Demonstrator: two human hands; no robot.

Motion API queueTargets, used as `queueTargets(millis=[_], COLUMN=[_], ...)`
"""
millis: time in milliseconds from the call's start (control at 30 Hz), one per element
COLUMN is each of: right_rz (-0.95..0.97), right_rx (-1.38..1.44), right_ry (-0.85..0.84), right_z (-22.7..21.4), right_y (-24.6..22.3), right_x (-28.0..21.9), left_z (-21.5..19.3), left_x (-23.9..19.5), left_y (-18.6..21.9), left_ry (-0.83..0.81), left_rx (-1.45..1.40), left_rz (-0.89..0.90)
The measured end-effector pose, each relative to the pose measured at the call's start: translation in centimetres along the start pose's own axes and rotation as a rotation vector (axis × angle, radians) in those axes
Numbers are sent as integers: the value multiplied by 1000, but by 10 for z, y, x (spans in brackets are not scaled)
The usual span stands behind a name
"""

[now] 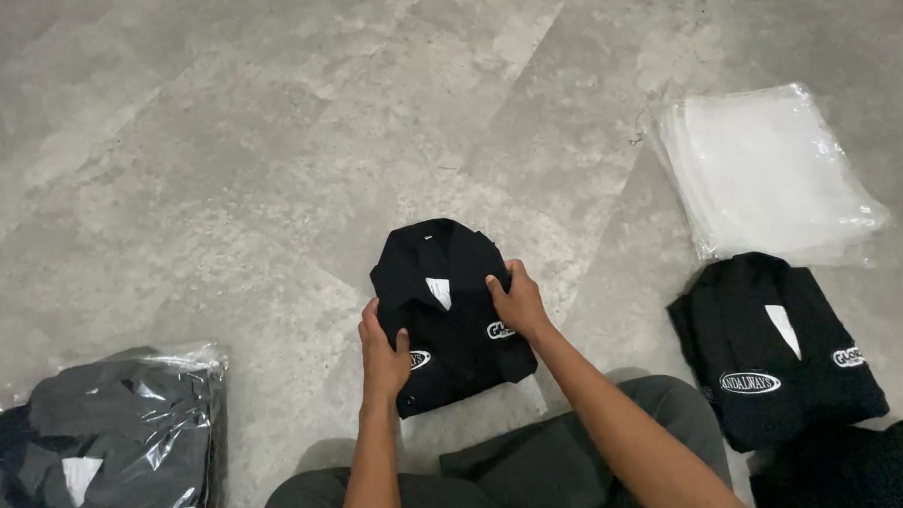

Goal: The person sits on the floor and repeatedly folds black shirts, places them into clear plastic bags, and seals the bags. The person then stacks the packaged shirts to the side.

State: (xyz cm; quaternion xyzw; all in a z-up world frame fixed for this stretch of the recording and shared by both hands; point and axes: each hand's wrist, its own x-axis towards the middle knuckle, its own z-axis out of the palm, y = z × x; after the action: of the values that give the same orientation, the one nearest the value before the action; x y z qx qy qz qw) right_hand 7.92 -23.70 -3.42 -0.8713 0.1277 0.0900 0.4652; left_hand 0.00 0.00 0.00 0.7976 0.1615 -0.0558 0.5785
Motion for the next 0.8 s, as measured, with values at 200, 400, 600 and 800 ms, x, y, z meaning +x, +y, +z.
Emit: queueTargets(millis=[200,400,600,800], right_rz=[-61,-304,-402,-480], right_rx=[-54,-207,-473,-428], right_ry=[87,330,24,69], right_z=[13,21,23,25], right_y=[19,21,41,50], right_x=[4,-9,-34,-33], left_z=[6,11,19,29], left_x=[11,18,7,6], left_y=[-12,-28,-12,-27], left_ry=[-16,103,137,323], left_rx=[192,145,267,650], left_rz=[-51,-1,-77,118])
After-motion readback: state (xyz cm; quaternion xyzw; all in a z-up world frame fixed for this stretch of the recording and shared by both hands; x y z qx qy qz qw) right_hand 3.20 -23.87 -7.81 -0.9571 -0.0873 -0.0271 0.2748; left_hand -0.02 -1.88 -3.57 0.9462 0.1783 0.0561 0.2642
